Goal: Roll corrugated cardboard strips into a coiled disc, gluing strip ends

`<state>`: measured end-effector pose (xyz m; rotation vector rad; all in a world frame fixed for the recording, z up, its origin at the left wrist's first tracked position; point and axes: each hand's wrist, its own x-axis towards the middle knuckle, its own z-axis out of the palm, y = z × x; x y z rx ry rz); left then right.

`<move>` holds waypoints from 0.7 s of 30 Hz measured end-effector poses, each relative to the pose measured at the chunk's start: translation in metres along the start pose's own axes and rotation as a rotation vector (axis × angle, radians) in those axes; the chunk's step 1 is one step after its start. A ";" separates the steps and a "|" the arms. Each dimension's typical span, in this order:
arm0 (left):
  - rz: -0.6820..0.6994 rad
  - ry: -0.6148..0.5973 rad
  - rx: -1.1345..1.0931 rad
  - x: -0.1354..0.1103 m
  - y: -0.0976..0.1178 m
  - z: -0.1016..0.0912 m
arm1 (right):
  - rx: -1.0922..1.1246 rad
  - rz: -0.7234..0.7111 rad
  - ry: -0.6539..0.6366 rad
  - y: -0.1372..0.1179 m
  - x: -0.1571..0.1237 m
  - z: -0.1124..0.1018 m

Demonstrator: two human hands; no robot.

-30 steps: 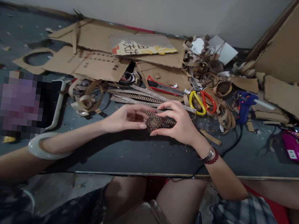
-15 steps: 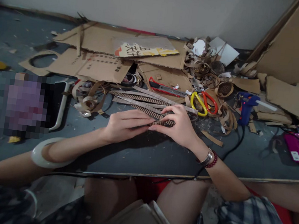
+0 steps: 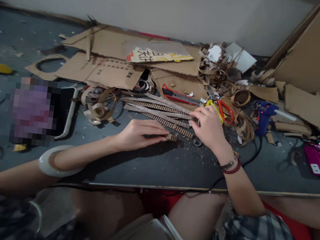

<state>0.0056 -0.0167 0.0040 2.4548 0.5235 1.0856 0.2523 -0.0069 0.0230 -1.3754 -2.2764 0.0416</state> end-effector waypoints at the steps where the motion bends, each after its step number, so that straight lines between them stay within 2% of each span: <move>1: -0.003 0.000 -0.001 0.000 0.000 0.000 | -0.061 -0.015 -0.025 0.001 0.000 0.002; 8: -0.019 0.002 -0.017 0.000 -0.002 0.000 | -0.225 -0.051 -0.087 0.004 0.000 0.008; 21: -0.090 -0.023 -0.024 0.000 -0.002 -0.001 | -0.091 -0.100 -0.099 0.005 0.000 0.013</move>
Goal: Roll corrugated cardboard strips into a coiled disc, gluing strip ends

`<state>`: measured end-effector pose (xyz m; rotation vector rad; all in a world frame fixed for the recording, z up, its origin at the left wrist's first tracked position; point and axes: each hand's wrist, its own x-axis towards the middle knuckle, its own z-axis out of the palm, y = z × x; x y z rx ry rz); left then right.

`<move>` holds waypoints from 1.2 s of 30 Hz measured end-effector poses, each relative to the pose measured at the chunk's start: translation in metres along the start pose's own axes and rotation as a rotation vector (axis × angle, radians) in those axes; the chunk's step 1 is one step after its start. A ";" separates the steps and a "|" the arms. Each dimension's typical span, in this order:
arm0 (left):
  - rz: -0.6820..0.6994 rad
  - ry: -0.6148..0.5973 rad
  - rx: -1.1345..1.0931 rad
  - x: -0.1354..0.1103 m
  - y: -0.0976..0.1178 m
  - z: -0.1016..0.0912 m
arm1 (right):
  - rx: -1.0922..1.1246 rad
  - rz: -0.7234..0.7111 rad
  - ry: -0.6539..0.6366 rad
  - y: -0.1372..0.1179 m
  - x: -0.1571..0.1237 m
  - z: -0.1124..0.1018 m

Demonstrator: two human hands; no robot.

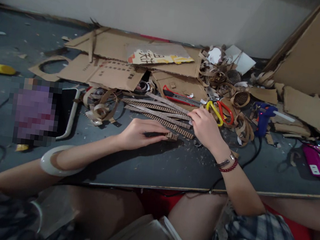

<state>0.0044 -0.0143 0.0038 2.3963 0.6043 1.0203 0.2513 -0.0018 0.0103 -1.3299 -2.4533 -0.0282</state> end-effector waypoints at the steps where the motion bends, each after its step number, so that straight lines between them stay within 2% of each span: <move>1: -0.004 -0.002 0.003 0.000 0.000 0.000 | 0.024 -0.003 -0.008 0.000 0.000 0.000; 6: -0.018 -0.007 0.006 0.000 0.001 0.000 | 0.113 -0.010 0.012 -0.002 0.000 0.001; 9: -0.020 -0.002 0.004 0.000 0.001 0.000 | 0.058 0.042 0.077 -0.002 0.000 0.001; 12: -0.017 0.003 0.005 0.001 0.001 0.000 | 0.000 0.125 0.086 0.000 0.001 0.001; 15: -0.011 0.009 0.006 0.000 0.000 0.000 | -0.001 0.137 0.106 0.002 0.001 0.001; 19: -0.019 0.018 0.007 0.000 0.000 -0.001 | 0.064 0.119 0.224 0.006 0.001 -0.003; 22: -0.065 0.053 0.021 0.001 -0.001 -0.003 | 0.168 0.165 0.333 0.007 0.001 -0.010; 25: -0.106 0.120 0.053 0.002 -0.003 -0.004 | 0.215 0.216 0.385 0.009 0.002 -0.017; 29: -0.154 0.172 0.088 0.003 -0.006 -0.005 | 0.087 0.292 0.385 0.013 0.001 -0.020; 34: -0.137 0.154 0.071 0.003 -0.007 -0.004 | -0.133 0.386 0.357 0.023 -0.003 -0.018; 36: -0.113 0.135 0.073 0.003 -0.007 -0.004 | -0.163 0.381 0.348 0.023 -0.003 -0.017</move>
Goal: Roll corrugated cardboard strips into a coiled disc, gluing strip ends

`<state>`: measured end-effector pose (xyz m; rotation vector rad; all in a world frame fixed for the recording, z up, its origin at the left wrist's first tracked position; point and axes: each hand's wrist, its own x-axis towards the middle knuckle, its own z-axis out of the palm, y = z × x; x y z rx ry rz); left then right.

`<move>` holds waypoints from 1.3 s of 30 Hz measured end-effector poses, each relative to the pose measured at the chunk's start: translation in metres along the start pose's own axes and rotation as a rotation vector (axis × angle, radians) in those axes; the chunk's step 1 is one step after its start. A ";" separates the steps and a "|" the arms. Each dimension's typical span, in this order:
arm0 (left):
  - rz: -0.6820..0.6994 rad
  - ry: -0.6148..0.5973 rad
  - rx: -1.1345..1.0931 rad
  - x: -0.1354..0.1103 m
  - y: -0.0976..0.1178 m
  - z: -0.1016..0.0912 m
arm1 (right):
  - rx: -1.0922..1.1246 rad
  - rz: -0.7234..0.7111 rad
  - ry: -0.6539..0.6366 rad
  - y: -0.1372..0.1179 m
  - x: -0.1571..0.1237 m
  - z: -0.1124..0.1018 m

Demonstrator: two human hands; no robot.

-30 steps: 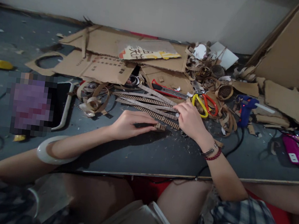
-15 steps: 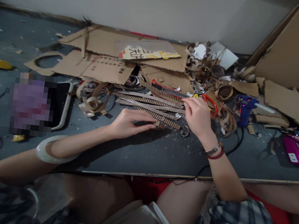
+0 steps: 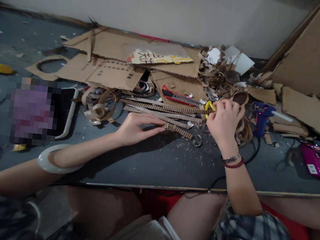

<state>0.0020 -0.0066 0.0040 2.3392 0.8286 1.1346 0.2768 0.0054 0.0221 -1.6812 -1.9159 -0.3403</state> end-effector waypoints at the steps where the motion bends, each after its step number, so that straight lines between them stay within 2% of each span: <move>1: 0.011 -0.009 0.004 0.000 0.000 0.000 | 0.018 -0.034 -0.013 -0.002 0.000 0.001; 6: 0.018 -0.017 0.010 0.000 0.001 0.000 | 0.198 -0.414 -0.223 -0.020 -0.004 0.013; 8: 0.013 -0.012 0.010 0.000 0.002 0.000 | 0.218 -0.495 -0.273 -0.026 -0.006 0.018; 11: 0.010 -0.009 0.009 0.000 0.002 0.000 | 0.208 -0.484 -0.272 -0.027 -0.007 0.020; 17: 0.016 -0.008 0.001 0.000 0.003 0.000 | 0.199 -0.415 -0.239 -0.025 -0.007 0.007; 22: 0.030 -0.020 0.008 0.000 0.004 -0.001 | 0.267 -0.555 -0.340 -0.036 -0.010 0.012; 25: 0.033 -0.010 0.008 0.000 0.004 0.000 | 0.302 -0.544 -0.357 -0.038 -0.011 0.016; 33: 0.030 0.013 0.009 -0.001 0.003 0.001 | 0.513 -0.407 -0.228 -0.036 -0.012 0.003; 39: 0.014 0.030 0.018 -0.001 0.002 0.001 | 0.635 -0.433 -0.202 -0.044 -0.017 -0.005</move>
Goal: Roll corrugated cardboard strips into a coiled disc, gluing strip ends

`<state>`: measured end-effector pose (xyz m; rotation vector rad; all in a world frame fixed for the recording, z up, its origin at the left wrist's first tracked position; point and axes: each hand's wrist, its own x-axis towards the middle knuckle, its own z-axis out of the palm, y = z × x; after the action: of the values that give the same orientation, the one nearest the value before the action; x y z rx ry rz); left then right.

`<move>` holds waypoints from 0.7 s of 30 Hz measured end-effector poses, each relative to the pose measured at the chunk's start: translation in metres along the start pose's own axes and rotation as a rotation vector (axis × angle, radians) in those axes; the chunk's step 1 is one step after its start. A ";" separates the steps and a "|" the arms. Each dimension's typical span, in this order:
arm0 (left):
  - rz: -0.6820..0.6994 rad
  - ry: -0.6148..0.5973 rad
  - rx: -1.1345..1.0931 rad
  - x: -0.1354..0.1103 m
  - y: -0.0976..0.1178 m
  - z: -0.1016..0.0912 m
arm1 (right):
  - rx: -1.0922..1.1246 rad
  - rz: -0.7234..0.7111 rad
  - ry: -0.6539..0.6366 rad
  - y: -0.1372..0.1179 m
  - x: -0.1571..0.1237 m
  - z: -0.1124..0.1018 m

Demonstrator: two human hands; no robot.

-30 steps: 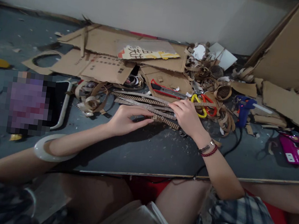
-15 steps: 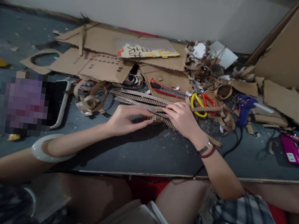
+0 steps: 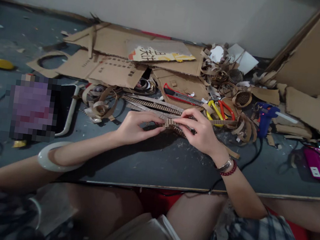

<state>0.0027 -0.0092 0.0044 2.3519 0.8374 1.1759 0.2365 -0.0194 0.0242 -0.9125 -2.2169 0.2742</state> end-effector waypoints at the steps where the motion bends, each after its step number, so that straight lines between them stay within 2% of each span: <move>1: -0.001 0.004 -0.003 0.000 0.000 0.000 | 0.018 -0.009 -0.008 0.000 0.000 0.001; 12: 0.041 -0.015 -0.017 0.000 0.000 0.000 | 0.020 -0.098 -0.021 0.003 0.000 0.003; 21: 0.055 -0.015 0.001 0.001 0.001 0.000 | -0.052 -0.158 0.039 0.007 -0.001 0.003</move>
<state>0.0031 -0.0098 0.0057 2.3958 0.7722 1.1781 0.2389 -0.0144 0.0185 -0.7579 -2.2544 0.1249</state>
